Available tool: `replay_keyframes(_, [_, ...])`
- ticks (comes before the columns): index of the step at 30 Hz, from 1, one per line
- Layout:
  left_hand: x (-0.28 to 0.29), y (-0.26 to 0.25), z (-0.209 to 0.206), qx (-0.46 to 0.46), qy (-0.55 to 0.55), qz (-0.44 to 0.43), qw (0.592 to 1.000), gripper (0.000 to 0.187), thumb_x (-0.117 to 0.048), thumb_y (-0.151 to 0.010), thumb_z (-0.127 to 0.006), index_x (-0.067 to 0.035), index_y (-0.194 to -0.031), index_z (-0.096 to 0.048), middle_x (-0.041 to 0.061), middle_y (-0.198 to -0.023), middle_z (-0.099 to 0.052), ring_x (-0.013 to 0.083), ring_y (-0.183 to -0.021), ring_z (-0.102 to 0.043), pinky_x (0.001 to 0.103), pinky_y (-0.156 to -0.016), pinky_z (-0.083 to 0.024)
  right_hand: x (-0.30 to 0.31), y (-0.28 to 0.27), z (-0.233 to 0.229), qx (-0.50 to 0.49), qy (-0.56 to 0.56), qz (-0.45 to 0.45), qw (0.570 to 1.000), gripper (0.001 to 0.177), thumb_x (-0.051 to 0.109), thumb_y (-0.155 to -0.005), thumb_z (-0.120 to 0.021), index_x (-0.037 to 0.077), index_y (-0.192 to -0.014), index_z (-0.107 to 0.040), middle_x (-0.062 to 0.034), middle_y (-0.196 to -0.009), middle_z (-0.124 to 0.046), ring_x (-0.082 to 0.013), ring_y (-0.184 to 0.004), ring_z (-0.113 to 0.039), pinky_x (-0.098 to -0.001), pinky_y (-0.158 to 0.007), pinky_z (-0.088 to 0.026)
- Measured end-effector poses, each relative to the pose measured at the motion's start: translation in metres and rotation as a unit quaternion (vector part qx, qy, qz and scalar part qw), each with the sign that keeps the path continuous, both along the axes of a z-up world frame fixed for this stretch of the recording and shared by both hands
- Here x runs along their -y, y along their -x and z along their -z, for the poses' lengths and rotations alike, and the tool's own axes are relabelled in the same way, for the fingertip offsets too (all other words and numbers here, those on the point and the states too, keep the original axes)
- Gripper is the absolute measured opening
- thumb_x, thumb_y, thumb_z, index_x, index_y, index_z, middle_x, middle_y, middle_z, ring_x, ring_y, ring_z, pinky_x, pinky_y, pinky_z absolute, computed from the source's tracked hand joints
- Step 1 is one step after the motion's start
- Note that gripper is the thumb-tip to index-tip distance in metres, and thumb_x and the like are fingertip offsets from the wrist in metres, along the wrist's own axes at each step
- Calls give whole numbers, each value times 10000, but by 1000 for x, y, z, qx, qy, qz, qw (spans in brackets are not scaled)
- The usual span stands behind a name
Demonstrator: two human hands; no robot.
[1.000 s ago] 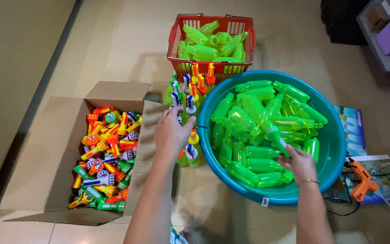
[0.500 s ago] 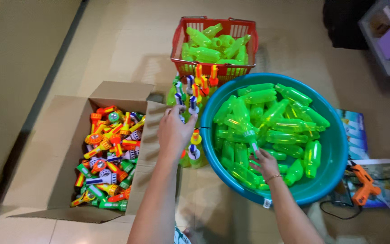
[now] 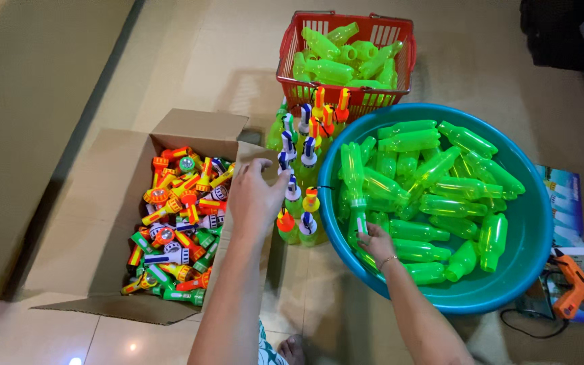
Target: The person assembles toy components by attaching small orange and white parts to green plastic bottles and then testing the assembled light-up toys in a basin.
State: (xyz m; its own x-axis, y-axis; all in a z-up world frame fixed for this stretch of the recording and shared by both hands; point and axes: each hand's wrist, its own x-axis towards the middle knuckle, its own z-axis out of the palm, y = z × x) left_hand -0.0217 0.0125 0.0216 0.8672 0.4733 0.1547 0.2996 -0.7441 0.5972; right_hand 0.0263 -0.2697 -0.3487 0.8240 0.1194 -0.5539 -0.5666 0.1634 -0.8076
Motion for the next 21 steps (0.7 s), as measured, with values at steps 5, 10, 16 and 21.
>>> replay_keyframes(5, [-6, 3, 4, 12, 0, 11, 1000, 477, -439, -815, -763, -93, -1137, -695, 133, -1164, -695, 333, -1126, -633, 441, -930, -497, 10, -3, -10, -55, -149, -4, 987, 563, 103, -915, -669, 12, -1445, -505, -105, -1295, -651, -234, -1160, -676, -434, -953, -580])
replay_keyframes(10, [-6, 4, 4, -1, 7, 5, 1000, 488, -439, -806, -764, -98, -1147, -693, 131, -1170, -694, 336, -1127, -625, 449, -924, -491, 12, -8, -16, -52, -18, -3, 998, 624, 94, -894, -704, 71, -1475, -477, -61, -1345, -612, -212, -1175, -629, -458, -933, -552])
replay_keyframes(16, [-11, 8, 4, 13, -8, 8, 1000, 463, -429, -845, -762, -96, -1157, -691, 139, -1167, -697, 334, -1103, -646, 440, -926, -507, 6, -25, -17, -15, 67, -58, 996, 552, 99, -856, -737, 84, -1388, -592, -70, -1349, -663, -236, -1179, -649, -451, -912, -571])
replay_keyframes(21, [-13, 11, 0, -44, -10, 0, 999, 450, -352, -818, -790, -154, -1205, -672, 113, -1171, -689, 344, -1080, -643, 449, -904, -507, 0, -29, -47, 160, 436, -64, 883, 392, 255, -852, -831, 84, -1188, -725, -121, -1205, -737, -270, -1087, -693, -395, -920, -537])
